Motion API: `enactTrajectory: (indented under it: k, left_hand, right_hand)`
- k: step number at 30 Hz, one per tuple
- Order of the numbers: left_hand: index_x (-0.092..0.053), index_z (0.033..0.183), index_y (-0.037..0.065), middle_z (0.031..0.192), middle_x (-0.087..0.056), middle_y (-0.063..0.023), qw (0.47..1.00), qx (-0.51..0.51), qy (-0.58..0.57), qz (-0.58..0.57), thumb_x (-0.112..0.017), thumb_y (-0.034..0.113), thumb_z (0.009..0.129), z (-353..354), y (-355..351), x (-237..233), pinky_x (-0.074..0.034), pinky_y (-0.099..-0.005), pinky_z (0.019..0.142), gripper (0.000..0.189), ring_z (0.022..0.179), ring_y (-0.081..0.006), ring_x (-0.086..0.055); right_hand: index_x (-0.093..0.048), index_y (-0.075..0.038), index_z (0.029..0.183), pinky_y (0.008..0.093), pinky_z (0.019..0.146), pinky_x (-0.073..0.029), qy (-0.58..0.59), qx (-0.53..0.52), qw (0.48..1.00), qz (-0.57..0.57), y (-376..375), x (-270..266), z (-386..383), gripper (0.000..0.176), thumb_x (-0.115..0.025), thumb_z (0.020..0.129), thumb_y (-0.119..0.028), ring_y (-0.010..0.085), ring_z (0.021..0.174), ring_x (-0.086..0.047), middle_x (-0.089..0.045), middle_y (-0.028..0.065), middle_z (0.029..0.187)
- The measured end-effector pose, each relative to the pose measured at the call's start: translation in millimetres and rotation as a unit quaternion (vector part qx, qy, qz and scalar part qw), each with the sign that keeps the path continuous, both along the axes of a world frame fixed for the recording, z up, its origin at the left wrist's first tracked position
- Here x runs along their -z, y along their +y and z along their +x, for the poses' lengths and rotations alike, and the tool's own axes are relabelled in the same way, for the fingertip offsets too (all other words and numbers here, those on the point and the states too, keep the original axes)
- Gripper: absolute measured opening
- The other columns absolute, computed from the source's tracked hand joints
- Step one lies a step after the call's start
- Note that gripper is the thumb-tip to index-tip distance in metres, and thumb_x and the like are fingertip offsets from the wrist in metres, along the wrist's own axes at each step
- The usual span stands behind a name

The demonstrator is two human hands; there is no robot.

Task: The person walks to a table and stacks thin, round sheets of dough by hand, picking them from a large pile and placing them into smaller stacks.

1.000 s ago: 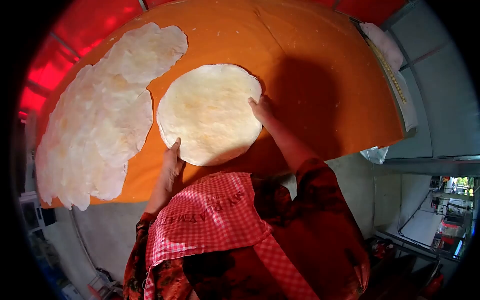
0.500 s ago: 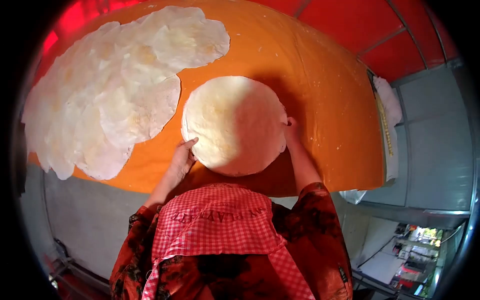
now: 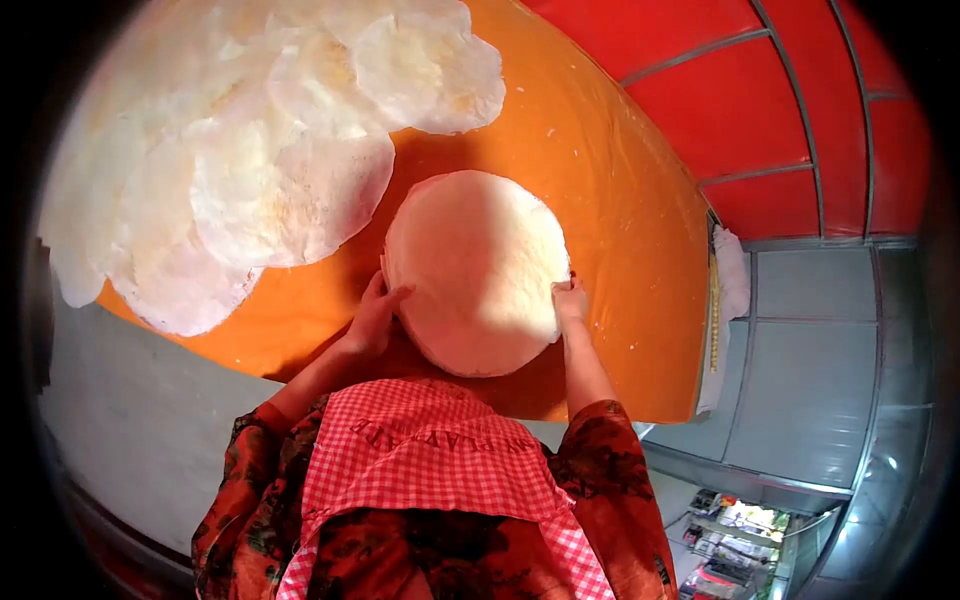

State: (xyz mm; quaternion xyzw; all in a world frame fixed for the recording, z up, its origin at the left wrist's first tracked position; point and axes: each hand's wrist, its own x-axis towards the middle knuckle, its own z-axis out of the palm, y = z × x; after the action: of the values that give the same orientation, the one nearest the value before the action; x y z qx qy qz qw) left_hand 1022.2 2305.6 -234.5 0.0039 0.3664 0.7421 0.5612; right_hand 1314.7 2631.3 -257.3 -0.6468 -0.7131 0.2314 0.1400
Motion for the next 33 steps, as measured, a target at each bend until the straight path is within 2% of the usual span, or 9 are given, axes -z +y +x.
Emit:
enactTrajectory:
  k: [5, 8, 14, 17, 21, 23, 27, 31, 33]
  left_hand:
    - [-0.038, 0.137, 0.0, 0.131, -0.052, -0.0123, 0.991, -0.004, -0.112, 0.076, -0.06, 0.025, 0.092, -13, 6, 0, -0.041, -0.0365, 0.101, 0.056, 0.119, -0.0226, -0.051]
    - [-0.037, 0.138, 0.001, 0.132, -0.051, -0.0115, 0.991, -0.002, -0.077, 0.106, -0.061, 0.023, 0.091, -17, 8, 0, -0.04, -0.0354, 0.102, 0.057, 0.12, -0.022, -0.05]
    - [-0.037, 0.138, 0.003, 0.132, -0.051, -0.0104, 0.995, -0.021, 0.048, 0.087, -0.063, 0.009, 0.086, -8, 12, 16, -0.039, -0.0348, 0.103, 0.058, 0.121, -0.0218, -0.049]
    - [-0.04, 0.133, 0.001, 0.127, -0.055, -0.0115, 0.986, -0.034, 0.158, 0.047, -0.06, 0.004, 0.084, 3, 16, 26, -0.041, -0.0354, 0.1, 0.054, 0.117, -0.022, -0.052]
    - [-0.042, 0.126, -0.001, 0.118, -0.059, -0.0193, 0.957, -0.024, 0.288, 0.027, -0.056, 0.002, 0.083, 2, 19, -12, -0.046, -0.0372, 0.092, 0.045, 0.11, -0.028, -0.058]
    - [-0.041, 0.125, -0.001, 0.114, -0.058, -0.0238, 0.95, 0.0, 0.312, 0.01, -0.055, 0.002, 0.083, 3, 21, -28, -0.047, -0.0396, 0.088, 0.044, 0.106, -0.0348, -0.059]
    - [-0.041, 0.125, -0.001, 0.111, -0.055, -0.0291, 0.922, 0.005, 0.388, 0.022, -0.055, 0.004, 0.082, 18, 33, -39, -0.048, -0.0458, 0.083, 0.045, 0.103, -0.0454, -0.055]
    - [-0.038, 0.131, -0.003, 0.112, -0.059, -0.025, 0.887, 0.036, 0.461, -0.021, -0.059, 0.006, 0.083, 22, 44, -80, -0.046, -0.0408, 0.09, 0.053, 0.105, -0.0373, -0.06]
    - [-0.038, 0.133, -0.003, 0.112, -0.059, -0.0248, 0.883, 0.023, 0.468, -0.017, -0.06, 0.008, 0.084, 28, 53, -83, -0.046, -0.0413, 0.09, 0.055, 0.104, -0.0381, -0.059]
  right_hand:
    - [-0.062, -0.001, 0.102, 0.0341, 0.078, -0.049, 0.066, 0.071, 0.995, -0.007, -32, -33, -36, 0.025, -0.065, 0.086, -0.02, 0.0201, 0.084, -0.062, -0.067, 0.0085, 0.09]
    - [-0.063, -0.002, 0.094, 0.0343, 0.077, -0.048, -0.037, 0.017, 0.994, 0.105, -43, -29, -40, 0.027, -0.065, 0.083, -0.026, 0.0237, 0.084, -0.063, -0.067, 0.0121, 0.089]
    - [-0.064, -0.001, 0.101, 0.0353, 0.083, -0.048, 0.015, -0.032, 0.998, -0.059, 45, 53, 50, 0.031, -0.062, 0.086, -0.028, 0.0297, 0.088, -0.062, -0.066, 0.0166, 0.093]
    - [-0.063, 0.0, 0.108, 0.0361, 0.088, -0.048, -0.333, -0.109, 0.921, 0.171, -39, -47, -58, 0.036, -0.062, 0.086, -0.029, 0.0306, 0.098, -0.062, -0.066, 0.0189, 0.105]
    - [-0.041, -0.002, 0.138, 0.0385, 0.098, -0.044, 0.023, -0.148, 0.989, 0.012, -121, -121, -176, 0.065, -0.063, 0.089, -0.037, 0.0331, 0.115, -0.057, -0.062, 0.0221, 0.117]
    - [-0.033, 0.003, 0.141, 0.0374, 0.099, -0.044, 0.037, -0.225, 0.97, -0.082, -160, -163, -225, 0.076, -0.063, 0.088, -0.042, 0.0341, 0.117, -0.056, -0.06, 0.0234, 0.12]
    - [-0.029, 0.01, 0.14, 0.0358, 0.095, -0.046, -0.166, -0.309, 0.93, -0.107, -155, -174, -278, 0.089, -0.071, 0.081, -0.042, 0.0341, 0.116, -0.057, -0.052, 0.0265, 0.13]
    - [-0.03, 0.013, 0.137, 0.0357, 0.096, -0.045, -0.206, -0.412, 0.886, -0.05, -141, -163, -287, 0.088, -0.076, 0.074, -0.027, 0.035, 0.117, -0.055, -0.055, 0.0265, 0.127]
    - [-0.036, 0.01, 0.135, 0.0358, 0.096, -0.045, -0.275, -0.36, 0.887, -0.088, -131, -164, -290, 0.077, -0.072, 0.073, -0.018, 0.0341, 0.117, -0.056, -0.057, 0.0267, 0.123]
